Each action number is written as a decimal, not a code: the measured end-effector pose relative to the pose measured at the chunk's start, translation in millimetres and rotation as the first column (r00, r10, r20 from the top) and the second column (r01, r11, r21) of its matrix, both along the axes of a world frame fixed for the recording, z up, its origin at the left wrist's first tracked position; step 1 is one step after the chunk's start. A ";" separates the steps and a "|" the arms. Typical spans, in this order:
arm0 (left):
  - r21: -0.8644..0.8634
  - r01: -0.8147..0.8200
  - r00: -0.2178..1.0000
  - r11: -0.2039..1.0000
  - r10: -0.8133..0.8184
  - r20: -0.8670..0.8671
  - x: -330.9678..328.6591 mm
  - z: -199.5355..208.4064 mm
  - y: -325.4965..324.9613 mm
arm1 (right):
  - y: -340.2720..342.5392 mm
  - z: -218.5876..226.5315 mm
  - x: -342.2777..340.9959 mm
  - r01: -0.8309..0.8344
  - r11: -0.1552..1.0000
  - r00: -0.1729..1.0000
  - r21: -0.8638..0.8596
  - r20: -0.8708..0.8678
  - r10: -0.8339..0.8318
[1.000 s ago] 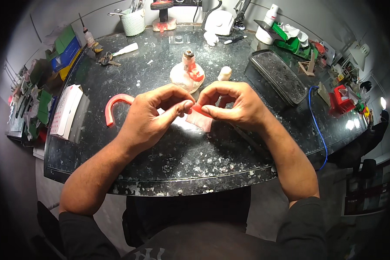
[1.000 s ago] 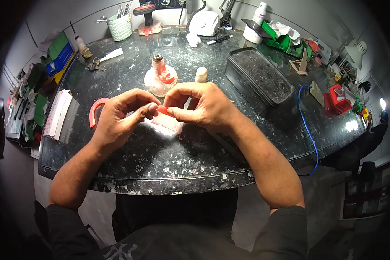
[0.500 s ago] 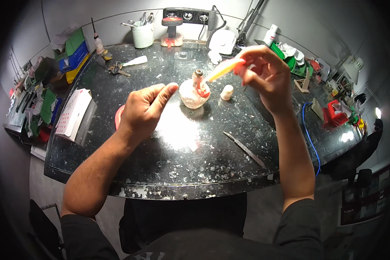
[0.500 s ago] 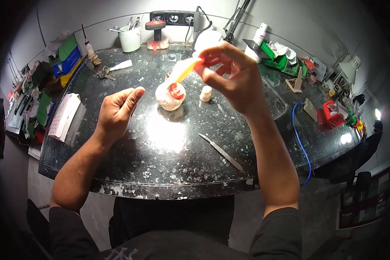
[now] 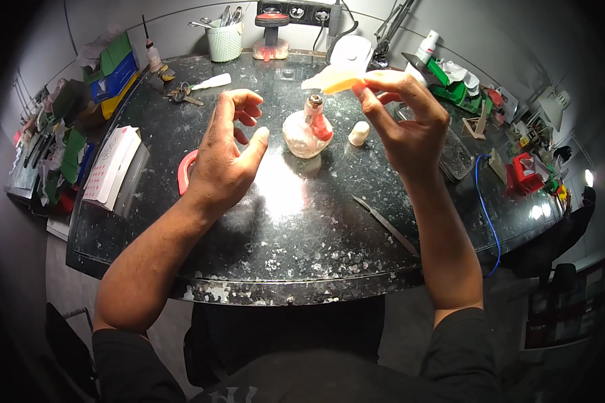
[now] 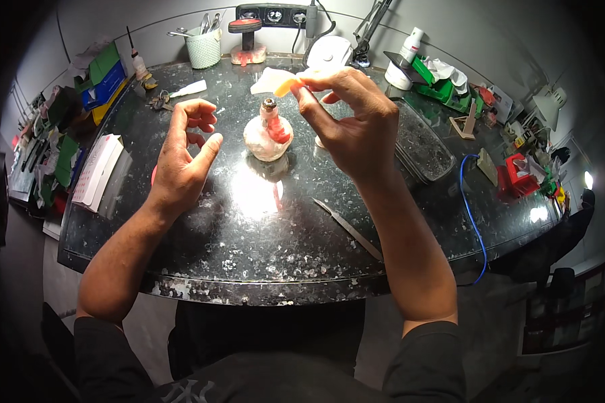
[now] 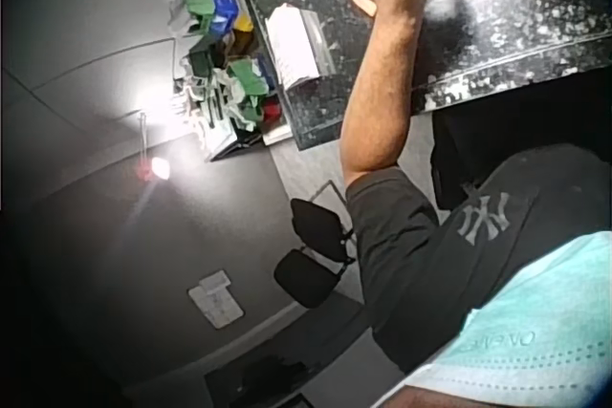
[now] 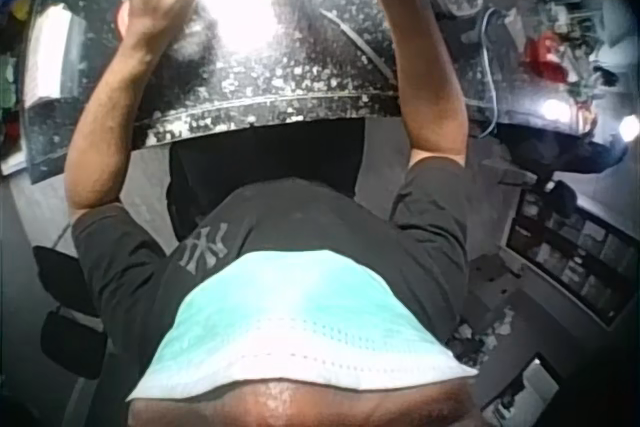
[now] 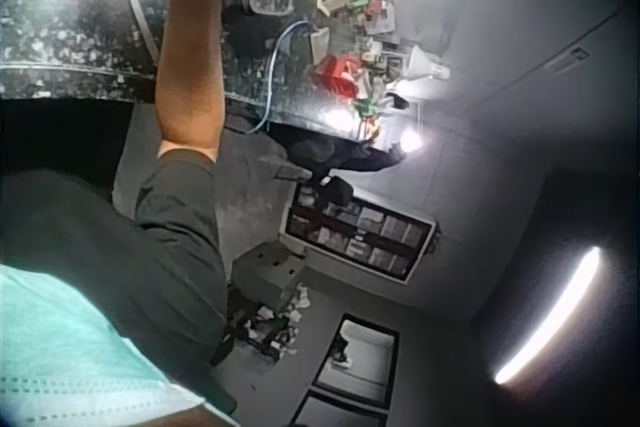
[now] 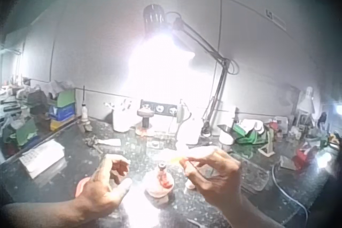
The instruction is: The person heats dental wax sheets over a burner flame, rolls them into cylinders by hand, trims the ends with a blade, and bends a wax roll into a curved arch.
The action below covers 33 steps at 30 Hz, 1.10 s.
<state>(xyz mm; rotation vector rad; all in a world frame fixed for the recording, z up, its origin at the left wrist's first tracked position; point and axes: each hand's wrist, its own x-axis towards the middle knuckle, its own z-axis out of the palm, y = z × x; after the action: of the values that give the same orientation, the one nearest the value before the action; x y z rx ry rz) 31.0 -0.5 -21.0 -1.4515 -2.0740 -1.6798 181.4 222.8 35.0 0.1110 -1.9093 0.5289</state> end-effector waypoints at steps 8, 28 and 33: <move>-0.048 0.004 0.998 0.999 -0.007 -0.063 3.8 3.3 -2.1 | -2.2 0.1 2.6 0.063 0.979 0.998 0.196 -0.006 -0.063; -0.060 0.017 0.997 0.998 -0.022 -0.076 2.3 2.5 -2.2 | 2.6 -0.5 4.1 0.072 0.984 0.997 0.162 0.008 -0.074; -0.070 0.021 0.997 0.997 -0.026 -0.074 3.0 3.5 -2.1 | -0.2 -3.8 -1.8 0.038 0.989 0.999 0.143 0.023 -0.042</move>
<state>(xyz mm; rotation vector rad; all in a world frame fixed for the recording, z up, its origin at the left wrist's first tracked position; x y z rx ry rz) 34.0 -2.6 -17.5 -1.5399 -2.1038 -1.5505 179.6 222.7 31.2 0.1593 -1.9694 0.3679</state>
